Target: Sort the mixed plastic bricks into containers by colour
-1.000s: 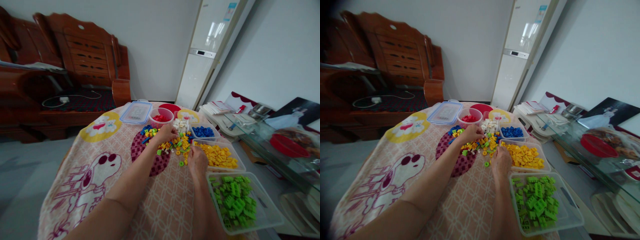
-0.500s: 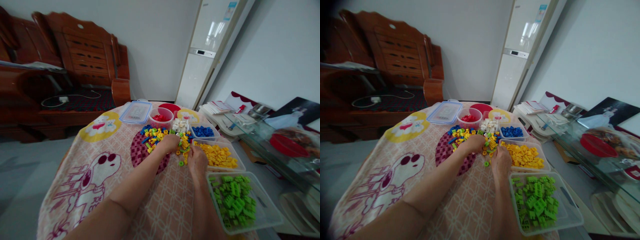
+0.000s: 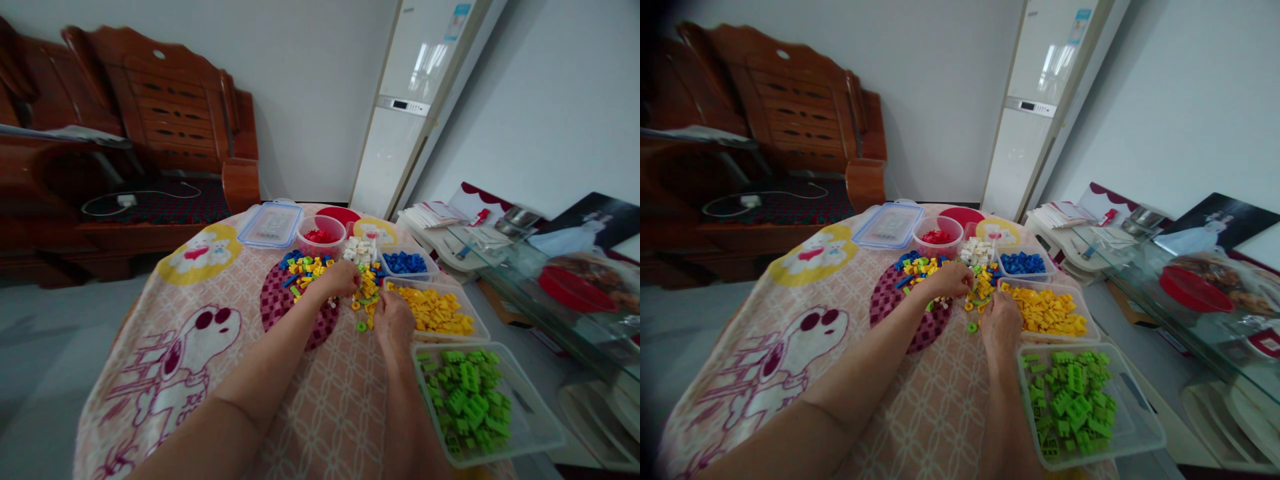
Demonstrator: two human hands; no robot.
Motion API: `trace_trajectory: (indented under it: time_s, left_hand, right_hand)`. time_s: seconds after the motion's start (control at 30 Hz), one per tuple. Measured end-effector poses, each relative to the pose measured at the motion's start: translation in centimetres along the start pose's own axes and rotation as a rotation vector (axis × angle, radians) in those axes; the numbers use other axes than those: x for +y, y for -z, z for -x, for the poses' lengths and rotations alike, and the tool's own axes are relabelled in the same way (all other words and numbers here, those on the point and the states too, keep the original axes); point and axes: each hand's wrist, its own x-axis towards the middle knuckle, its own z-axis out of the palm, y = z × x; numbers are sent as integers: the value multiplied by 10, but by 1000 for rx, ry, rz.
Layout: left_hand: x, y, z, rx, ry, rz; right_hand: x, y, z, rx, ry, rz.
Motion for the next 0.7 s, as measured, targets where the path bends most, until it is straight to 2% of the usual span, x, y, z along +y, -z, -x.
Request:
trace_trajectory:
  time_s: [0.1, 0.27, 0.37, 0.53, 0.63, 0.7]
  left_hand:
    - [-6, -2, -4, 99, 61, 285]
    - [-13, -11, -15, 365, 202, 980]
    - [-18, -16, -21, 468, 178, 1253]
    - [-20, -22, -24, 444, 34, 1415]
    - [-18, -21, -22, 431, 5, 1378]
    - [-20, -13, -19, 422, 16, 1283]
  right_hand:
    - [0, 0, 0, 1, 4, 5]
    - [1, 0, 0, 7, 8, 3]
    - [1, -1, 1, 13, 15, 4]
    - [1, -2, 1, 27, 16, 11]
    - [2, -3, 1, 25, 22, 3]
    - [2, -3, 1, 25, 17, -2]
